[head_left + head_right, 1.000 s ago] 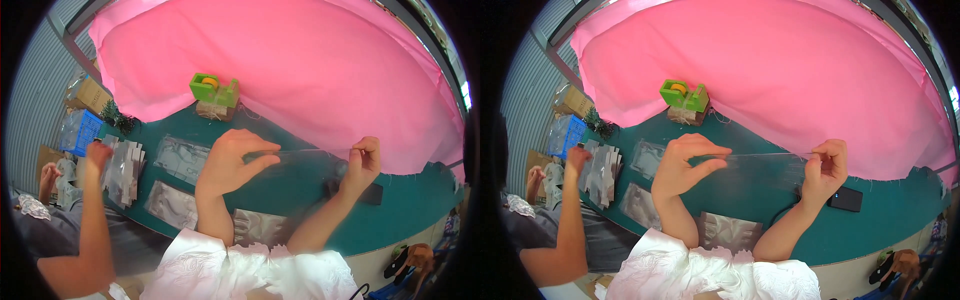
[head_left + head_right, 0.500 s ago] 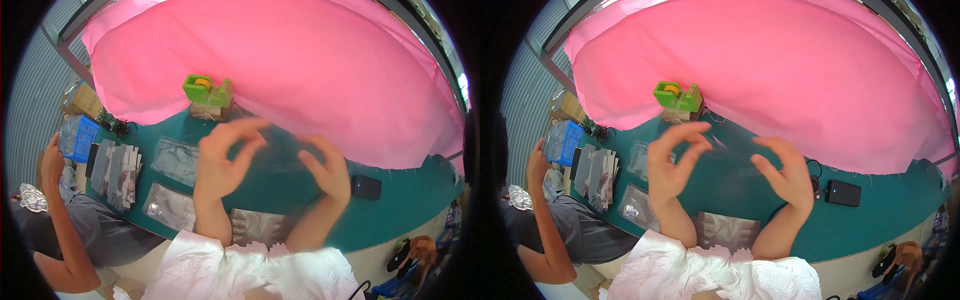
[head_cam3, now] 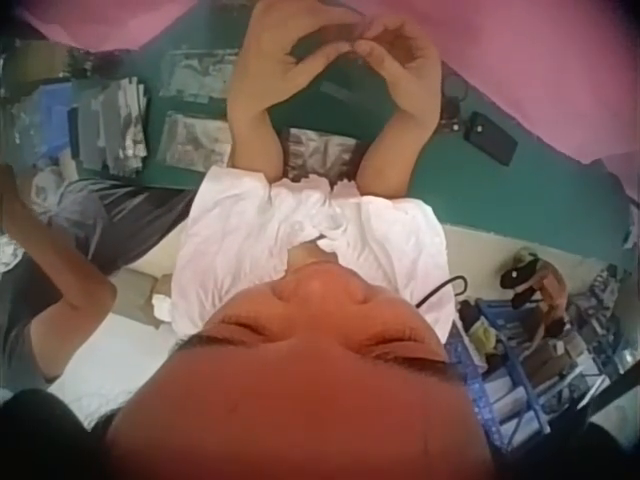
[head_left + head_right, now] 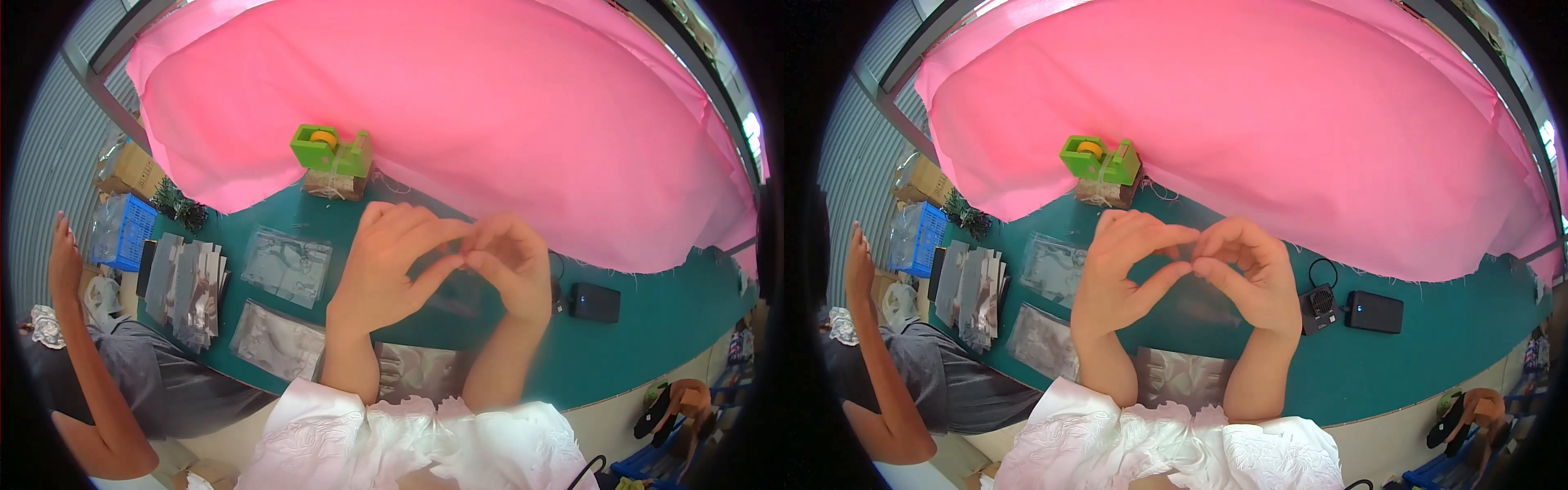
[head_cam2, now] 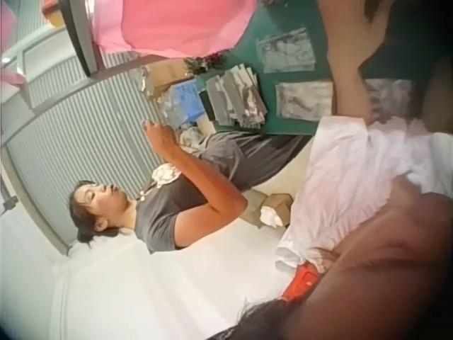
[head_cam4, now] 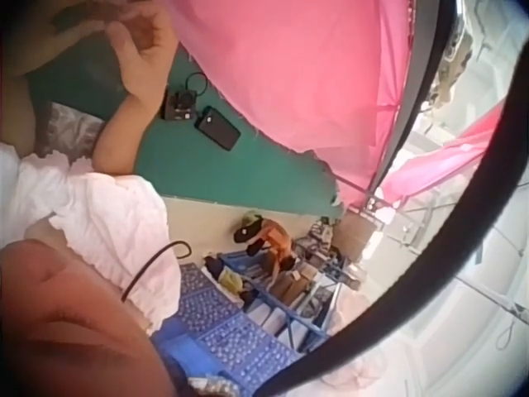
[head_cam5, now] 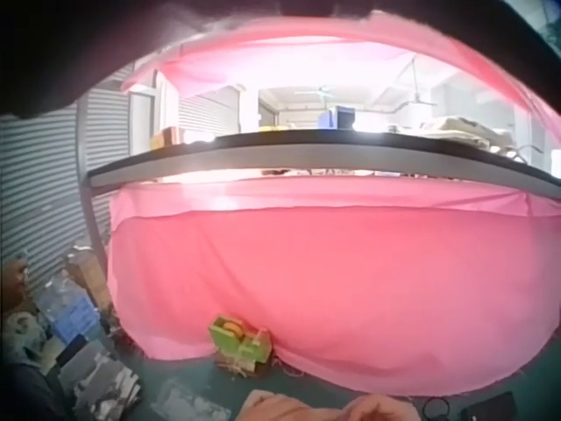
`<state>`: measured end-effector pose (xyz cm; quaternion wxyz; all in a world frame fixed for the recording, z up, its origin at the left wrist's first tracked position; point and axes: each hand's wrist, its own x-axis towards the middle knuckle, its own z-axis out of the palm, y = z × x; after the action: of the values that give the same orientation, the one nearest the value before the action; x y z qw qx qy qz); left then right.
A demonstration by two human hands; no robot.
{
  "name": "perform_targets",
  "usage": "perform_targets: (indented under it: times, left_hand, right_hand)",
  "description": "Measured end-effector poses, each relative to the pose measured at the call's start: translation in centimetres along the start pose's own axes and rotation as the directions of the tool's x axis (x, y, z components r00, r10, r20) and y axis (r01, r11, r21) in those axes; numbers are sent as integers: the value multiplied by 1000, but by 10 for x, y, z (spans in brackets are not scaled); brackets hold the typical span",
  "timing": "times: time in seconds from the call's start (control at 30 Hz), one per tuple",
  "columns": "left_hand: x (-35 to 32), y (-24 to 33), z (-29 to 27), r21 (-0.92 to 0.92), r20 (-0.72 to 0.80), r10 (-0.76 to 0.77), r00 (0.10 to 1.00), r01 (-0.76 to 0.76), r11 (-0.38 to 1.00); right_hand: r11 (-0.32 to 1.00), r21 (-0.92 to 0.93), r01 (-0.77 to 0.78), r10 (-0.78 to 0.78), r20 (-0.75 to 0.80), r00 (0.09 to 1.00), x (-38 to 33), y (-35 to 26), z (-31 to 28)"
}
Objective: Place small components into plastic zip-lock bags at a manual workstation.
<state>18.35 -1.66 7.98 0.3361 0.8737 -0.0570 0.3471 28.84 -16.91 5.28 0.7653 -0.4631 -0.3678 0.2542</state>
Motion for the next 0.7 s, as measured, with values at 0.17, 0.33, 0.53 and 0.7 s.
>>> perform_targets:
  times: [0.17, 0.33, 0.53, 0.7]
  left_hand:
    - [1, 4, -3, 90, 69, -31, 997, 25, 996]
    - [-1, 3, 0, 145, 37, -71, 997, 65, 987]
    - [-5, 6, 1, 174, 36, -154, 987, 146, 974]
    - [-3, 11, -1, 250, 50, -138, 989, 122, 961]
  right_hand:
    - [997, 42, 71, -70, -22, 997, -3, -1, -2]
    - [893, -404, 197, -244, -70, 967, -3, -12, 3]
    - [601, -751, 274, -340, 70, 938, 0, -18, 9]
    - [533, -798, 283, -385, 69, 920, 1, -17, 14]
